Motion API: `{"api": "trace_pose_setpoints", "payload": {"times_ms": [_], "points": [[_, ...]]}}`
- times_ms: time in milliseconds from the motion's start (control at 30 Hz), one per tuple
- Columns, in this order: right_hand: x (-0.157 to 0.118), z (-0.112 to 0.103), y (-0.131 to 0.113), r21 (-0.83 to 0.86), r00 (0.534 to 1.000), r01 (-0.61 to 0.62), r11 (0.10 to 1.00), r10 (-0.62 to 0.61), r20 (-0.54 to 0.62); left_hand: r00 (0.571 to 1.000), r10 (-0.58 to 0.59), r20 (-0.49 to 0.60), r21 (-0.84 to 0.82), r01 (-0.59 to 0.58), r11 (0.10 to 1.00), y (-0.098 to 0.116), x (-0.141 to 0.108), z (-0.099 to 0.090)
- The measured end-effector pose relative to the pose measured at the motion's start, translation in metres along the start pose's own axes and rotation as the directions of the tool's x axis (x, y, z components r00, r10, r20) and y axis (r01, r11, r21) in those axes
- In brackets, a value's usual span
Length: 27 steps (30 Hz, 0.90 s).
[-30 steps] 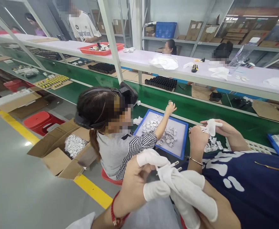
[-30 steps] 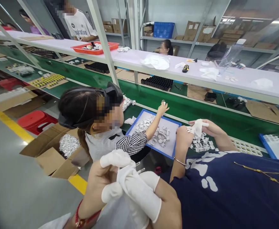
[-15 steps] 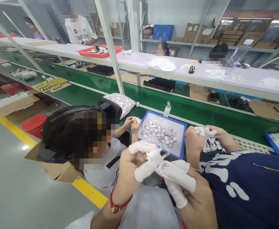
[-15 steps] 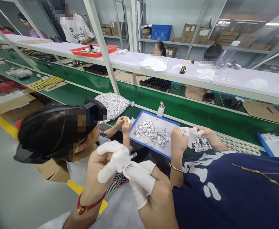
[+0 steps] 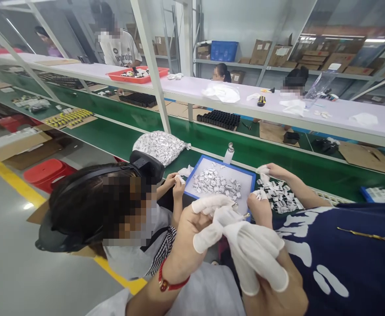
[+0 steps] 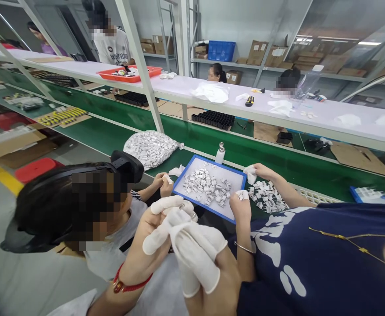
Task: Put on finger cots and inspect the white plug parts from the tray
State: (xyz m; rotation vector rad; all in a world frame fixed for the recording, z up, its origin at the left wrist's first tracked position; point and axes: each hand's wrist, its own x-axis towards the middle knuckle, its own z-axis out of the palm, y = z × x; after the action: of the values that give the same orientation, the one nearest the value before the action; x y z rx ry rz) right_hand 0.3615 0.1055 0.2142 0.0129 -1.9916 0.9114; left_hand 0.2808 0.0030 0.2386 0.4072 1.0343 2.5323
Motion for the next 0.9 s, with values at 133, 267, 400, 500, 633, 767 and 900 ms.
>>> {"api": "trace_pose_setpoints", "payload": {"times_ms": [133,267,400,500,633,767,900], "points": [[0.008,0.007,-0.007,0.021,0.996,0.083,0.996,-0.084,0.021,0.999,-0.052,-0.014,-0.015,0.052,0.999,0.002,0.001,0.004],[-0.004,0.009,0.0,-0.098,0.98,-0.07,0.993,0.05,-0.195,0.998,-0.052,-0.032,-0.058,0.05,0.997,-0.001,0.002,0.008],[-0.012,0.006,0.003,0.014,0.907,-0.331,0.944,0.322,-0.272,0.999,-0.038,-0.007,-0.024,0.038,0.999,-0.009,-0.001,0.006],[-0.007,0.01,0.0,0.108,0.944,-0.285,0.952,0.298,-0.138,0.997,-0.025,-0.068,0.092,0.031,0.995,-0.017,-0.004,0.001],[-0.01,0.018,0.004,0.159,0.955,-0.269,0.95,0.285,-0.083,0.993,-0.082,-0.09,0.234,0.101,0.967,-0.021,-0.007,-0.003],[-0.034,0.015,0.05,0.057,0.955,-0.248,0.967,0.254,-0.15,0.981,-0.192,-0.014,0.178,0.192,0.965,-0.019,-0.008,-0.004],[-0.04,0.008,0.128,0.01,0.983,-0.178,0.984,0.178,-0.042,0.971,-0.199,-0.133,0.129,0.216,0.968,-0.016,-0.009,-0.001]]}}
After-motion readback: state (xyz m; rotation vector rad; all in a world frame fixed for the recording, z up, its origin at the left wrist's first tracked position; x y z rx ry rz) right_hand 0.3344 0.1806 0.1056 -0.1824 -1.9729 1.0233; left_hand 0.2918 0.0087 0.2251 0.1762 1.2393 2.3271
